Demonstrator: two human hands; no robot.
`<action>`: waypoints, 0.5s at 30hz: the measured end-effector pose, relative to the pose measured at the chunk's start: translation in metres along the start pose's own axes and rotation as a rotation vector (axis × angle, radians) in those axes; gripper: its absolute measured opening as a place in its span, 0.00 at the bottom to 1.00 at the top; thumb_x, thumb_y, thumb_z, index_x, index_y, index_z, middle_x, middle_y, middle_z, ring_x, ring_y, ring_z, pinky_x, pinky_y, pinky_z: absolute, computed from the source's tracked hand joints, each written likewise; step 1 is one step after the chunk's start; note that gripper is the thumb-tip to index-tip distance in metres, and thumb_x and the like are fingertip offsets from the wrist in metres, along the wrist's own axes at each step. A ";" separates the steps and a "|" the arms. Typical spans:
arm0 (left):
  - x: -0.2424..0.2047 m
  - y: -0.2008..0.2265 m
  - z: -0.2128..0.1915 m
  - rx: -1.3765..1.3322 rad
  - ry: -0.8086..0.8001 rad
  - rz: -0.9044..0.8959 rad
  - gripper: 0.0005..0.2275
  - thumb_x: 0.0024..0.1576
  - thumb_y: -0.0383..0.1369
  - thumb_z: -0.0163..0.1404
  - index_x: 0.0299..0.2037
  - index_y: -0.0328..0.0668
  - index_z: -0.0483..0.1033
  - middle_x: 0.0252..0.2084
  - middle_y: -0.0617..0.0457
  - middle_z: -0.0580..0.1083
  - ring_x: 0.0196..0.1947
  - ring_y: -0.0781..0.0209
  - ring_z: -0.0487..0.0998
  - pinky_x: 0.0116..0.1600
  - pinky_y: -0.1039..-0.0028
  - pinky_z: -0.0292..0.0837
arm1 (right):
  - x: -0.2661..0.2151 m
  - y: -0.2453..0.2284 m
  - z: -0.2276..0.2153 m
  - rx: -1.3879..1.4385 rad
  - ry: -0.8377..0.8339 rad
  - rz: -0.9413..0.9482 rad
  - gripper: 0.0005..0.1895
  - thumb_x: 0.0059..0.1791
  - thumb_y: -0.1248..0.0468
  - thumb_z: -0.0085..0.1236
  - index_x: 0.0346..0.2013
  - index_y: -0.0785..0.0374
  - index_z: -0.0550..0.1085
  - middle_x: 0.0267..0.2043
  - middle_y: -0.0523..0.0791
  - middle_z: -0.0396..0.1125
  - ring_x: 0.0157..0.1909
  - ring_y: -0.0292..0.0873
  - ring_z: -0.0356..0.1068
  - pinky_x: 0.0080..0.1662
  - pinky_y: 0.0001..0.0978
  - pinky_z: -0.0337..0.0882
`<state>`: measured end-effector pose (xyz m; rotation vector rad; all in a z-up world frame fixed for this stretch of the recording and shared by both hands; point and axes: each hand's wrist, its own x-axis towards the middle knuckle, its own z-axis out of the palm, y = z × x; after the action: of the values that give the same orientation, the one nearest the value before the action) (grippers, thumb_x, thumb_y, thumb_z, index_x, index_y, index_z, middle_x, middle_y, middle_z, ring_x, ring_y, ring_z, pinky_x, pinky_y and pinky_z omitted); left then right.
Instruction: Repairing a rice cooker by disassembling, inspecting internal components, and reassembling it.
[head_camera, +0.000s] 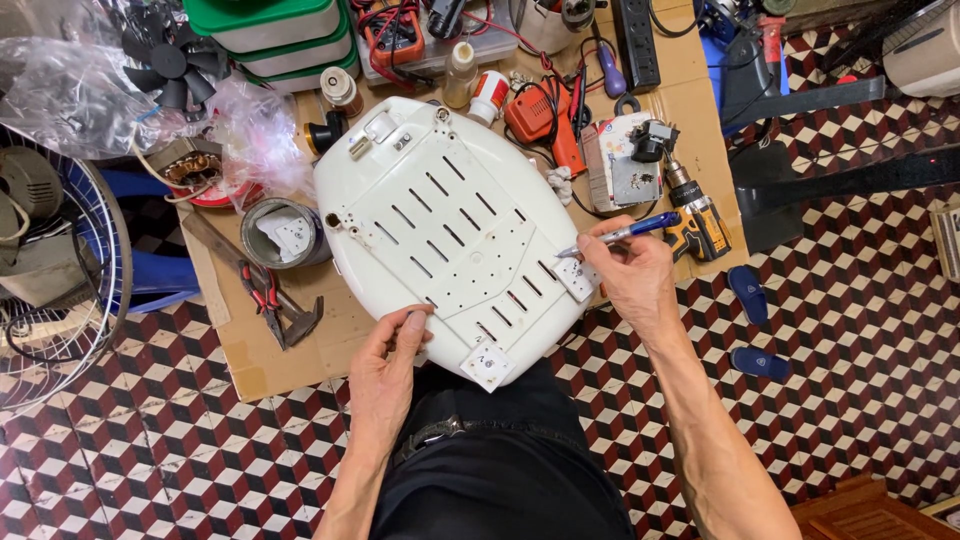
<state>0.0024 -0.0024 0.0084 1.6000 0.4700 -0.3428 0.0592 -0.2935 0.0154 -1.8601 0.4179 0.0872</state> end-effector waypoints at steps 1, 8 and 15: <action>0.000 0.000 0.000 -0.001 0.000 0.002 0.17 0.61 0.44 0.51 0.49 0.40 0.83 0.35 0.55 0.77 0.39 0.68 0.75 0.48 0.78 0.71 | 0.000 -0.002 0.000 0.000 0.000 -0.002 0.08 0.51 0.63 0.61 0.38 0.65 0.77 0.24 0.37 0.68 0.21 0.25 0.57 0.23 0.19 0.54; -0.002 0.002 0.000 -0.003 -0.007 0.052 0.15 0.61 0.41 0.52 0.50 0.40 0.83 0.38 0.56 0.78 0.41 0.68 0.76 0.49 0.78 0.72 | 0.004 -0.010 0.000 -0.040 -0.029 -0.010 0.07 0.50 0.63 0.61 0.37 0.65 0.77 0.26 0.38 0.71 0.21 0.25 0.59 0.23 0.19 0.56; -0.018 0.041 0.011 0.122 -0.007 0.199 0.14 0.55 0.32 0.59 0.51 0.40 0.83 0.34 0.55 0.77 0.35 0.69 0.74 0.44 0.80 0.70 | -0.033 -0.036 -0.002 0.085 0.037 -0.094 0.07 0.52 0.66 0.58 0.39 0.68 0.77 0.34 0.45 0.73 0.33 0.32 0.69 0.33 0.23 0.68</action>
<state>0.0079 -0.0171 0.0521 1.7470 0.2858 -0.2293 0.0400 -0.2776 0.0578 -1.7971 0.3538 -0.0289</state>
